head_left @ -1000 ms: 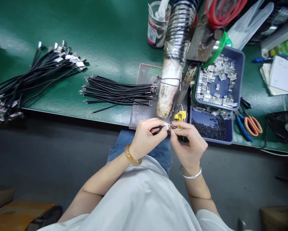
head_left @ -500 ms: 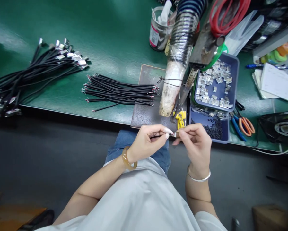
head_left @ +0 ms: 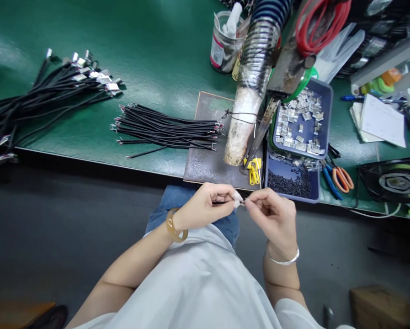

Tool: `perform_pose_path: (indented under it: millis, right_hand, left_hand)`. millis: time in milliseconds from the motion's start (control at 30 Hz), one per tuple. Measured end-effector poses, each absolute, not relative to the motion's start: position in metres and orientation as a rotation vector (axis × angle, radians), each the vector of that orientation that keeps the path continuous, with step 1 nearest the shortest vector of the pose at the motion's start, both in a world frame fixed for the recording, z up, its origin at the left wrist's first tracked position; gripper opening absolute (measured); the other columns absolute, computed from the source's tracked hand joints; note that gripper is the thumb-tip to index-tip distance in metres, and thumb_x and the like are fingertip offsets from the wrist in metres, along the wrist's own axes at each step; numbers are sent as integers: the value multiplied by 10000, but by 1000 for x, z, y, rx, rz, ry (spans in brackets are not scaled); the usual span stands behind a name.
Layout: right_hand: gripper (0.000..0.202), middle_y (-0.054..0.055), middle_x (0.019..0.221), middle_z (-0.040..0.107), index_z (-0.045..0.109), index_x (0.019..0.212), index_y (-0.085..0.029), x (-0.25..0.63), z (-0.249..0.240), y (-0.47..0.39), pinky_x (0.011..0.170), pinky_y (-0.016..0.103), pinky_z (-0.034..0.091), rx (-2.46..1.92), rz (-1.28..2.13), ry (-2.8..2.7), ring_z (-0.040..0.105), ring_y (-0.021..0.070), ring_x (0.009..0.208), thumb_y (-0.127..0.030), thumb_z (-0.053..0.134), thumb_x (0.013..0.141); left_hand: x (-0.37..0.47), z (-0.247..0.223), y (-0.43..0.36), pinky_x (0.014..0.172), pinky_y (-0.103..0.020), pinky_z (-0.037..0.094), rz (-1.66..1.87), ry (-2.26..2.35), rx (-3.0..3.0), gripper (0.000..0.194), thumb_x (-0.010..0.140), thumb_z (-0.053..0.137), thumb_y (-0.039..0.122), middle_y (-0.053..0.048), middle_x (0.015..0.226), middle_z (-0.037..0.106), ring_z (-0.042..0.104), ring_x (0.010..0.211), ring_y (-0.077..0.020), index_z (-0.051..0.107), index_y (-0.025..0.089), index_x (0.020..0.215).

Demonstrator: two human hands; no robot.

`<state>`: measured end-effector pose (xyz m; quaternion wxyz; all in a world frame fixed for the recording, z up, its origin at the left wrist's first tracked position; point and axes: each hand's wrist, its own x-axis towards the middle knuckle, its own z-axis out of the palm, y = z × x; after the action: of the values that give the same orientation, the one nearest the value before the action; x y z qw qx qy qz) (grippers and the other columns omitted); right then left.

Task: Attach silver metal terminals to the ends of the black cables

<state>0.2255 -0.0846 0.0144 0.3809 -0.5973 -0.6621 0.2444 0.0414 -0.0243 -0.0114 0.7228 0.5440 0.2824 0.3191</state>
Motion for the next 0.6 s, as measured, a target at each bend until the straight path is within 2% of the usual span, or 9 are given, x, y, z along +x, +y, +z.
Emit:
perform_pose_path:
  millis: [133,233,300,400,600]
  right_hand:
    - [165,-45,590,583,719,872,-220,275,22,-86,460,235,319,-1816,262,-1480,439,88,461,-352,643,935]
    - [291,-4,575,603,725,838,-196,321,14,-67,577,286,400,-2117,68,-1573,545,148,532,-440,603,937]
    - [320,63,720,700,714,796,-187,342,4,-51,654,322,420,-2218,-40,-1629,602,196,648,-448,583,927]
    - [271,85,813,737,701,788,-189,354,-7,-33,679,332,404,-2272,-33,-1636,599,204,687,-406,590,906]
    - [105,30,740,712,704,805,-204,350,-5,-28,637,307,375,-2265,247,-1607,531,154,585,-299,662,819]
  left_hand:
    - [36,-11,-20,528,-183,404,518,479,1057,204,833,752,293,-9,628,600,467,555,-69,721,96,785]
    - [42,-14,-21,551,-194,417,442,409,1007,241,802,798,320,-19,638,621,482,567,-73,735,90,768]
    - [48,-16,-23,565,-202,422,411,410,1009,258,786,813,334,-28,646,637,498,575,-79,741,88,758]
    - [58,-16,-27,571,-207,411,417,480,1018,282,784,809,357,-32,657,639,498,587,-84,733,90,739]
    - [65,-17,-31,537,-192,337,505,634,1013,325,794,791,410,8,626,556,417,564,-64,712,95,780]
